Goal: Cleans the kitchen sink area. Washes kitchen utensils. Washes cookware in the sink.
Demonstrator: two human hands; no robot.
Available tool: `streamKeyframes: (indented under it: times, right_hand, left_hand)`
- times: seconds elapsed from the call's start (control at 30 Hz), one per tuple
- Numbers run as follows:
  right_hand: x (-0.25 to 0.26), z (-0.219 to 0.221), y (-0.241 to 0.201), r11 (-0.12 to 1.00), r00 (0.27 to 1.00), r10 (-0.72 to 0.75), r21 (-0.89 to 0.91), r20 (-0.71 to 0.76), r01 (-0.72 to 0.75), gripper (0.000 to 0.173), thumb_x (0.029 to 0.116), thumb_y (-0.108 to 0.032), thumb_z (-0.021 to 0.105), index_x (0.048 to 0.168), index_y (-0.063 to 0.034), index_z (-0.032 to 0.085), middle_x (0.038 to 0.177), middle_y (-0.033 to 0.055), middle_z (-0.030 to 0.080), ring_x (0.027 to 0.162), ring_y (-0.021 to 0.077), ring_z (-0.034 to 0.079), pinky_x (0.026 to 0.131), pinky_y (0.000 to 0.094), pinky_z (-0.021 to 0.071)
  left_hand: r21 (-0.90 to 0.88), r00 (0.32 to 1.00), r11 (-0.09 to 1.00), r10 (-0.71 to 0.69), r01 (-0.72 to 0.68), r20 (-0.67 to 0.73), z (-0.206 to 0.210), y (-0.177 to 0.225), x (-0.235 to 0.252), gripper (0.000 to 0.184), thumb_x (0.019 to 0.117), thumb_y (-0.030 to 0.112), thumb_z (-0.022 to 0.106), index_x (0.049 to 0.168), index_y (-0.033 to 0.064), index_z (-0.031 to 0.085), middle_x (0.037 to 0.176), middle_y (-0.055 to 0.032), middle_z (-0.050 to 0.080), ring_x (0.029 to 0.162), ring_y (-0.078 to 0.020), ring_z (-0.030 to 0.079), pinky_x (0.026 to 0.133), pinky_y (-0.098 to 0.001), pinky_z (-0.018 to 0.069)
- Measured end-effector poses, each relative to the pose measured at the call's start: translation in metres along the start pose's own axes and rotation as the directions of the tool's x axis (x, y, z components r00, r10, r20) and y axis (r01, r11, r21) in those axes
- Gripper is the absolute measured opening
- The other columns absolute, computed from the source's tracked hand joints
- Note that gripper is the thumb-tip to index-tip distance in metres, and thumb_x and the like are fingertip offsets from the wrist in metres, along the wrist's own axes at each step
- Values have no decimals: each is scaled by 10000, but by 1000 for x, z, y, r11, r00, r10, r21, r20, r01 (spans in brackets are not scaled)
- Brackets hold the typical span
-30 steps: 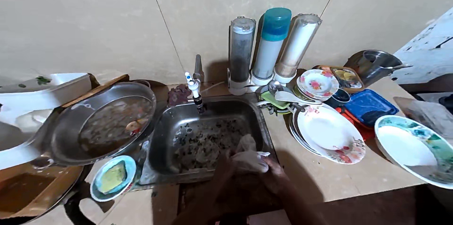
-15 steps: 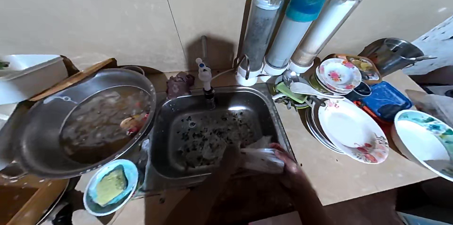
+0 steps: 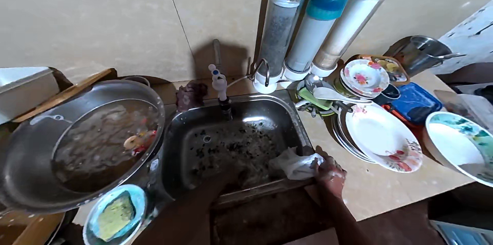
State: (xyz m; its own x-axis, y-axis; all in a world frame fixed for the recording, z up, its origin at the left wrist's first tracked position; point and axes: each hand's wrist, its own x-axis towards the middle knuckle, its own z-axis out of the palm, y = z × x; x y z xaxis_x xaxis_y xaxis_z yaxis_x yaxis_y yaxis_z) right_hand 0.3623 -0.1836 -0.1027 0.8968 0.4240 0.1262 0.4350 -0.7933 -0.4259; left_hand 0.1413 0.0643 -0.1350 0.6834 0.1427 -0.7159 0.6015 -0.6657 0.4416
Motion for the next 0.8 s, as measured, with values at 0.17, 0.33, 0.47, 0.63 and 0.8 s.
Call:
streamKeyframes:
  times: [0.17,0.33,0.47,0.63,0.8]
  right_hand:
    - [5,0,-2,999,999,22,-39,30,-21,442,995,-311,627,1290,16,654,1205,259,693,1142,458,652,1018,655,425]
    - [6,-2,-4,998,995,50,-50,84,-46,455,1005,-315,610,1311,20,634,1233,258,678,1179,449,632,1050,639,404]
    - [6,-1,-3,998,998,26,-53,58,-23,451,1002,-312,616,1316,11,638,1234,249,684,1161,445,644,1030,640,422]
    - [5,1,-2,999,1000,-16,-27,-3,16,428,979,-301,641,1239,38,671,1153,269,703,1097,468,666,983,661,443]
    - [5,3,0,999,999,-41,-24,-28,40,413,977,-272,639,1243,42,668,1142,272,706,1085,471,672,971,659,452]
  left_hand:
    - [-263,946,961,-163,88,-280,-18,10,-1,400,1027,204,595,1383,23,593,1351,-223,628,1265,-364,606,1096,-536,455]
    - [-347,782,858,-498,379,-376,-36,17,26,555,1040,300,566,1487,-12,459,1439,-272,547,1346,-420,537,1106,-574,434]
    - [-220,842,914,-401,341,-361,-30,17,45,689,990,285,650,1578,72,361,1541,-241,458,1418,-432,452,1151,-601,377]
    - [-205,882,947,-309,249,-356,-37,3,42,546,994,140,625,1510,61,465,1503,-233,504,1408,-411,472,1160,-575,374]
    - [-326,919,938,-229,121,-320,-44,8,29,446,992,65,611,1422,-16,530,1386,-266,584,1294,-383,578,1108,-522,443]
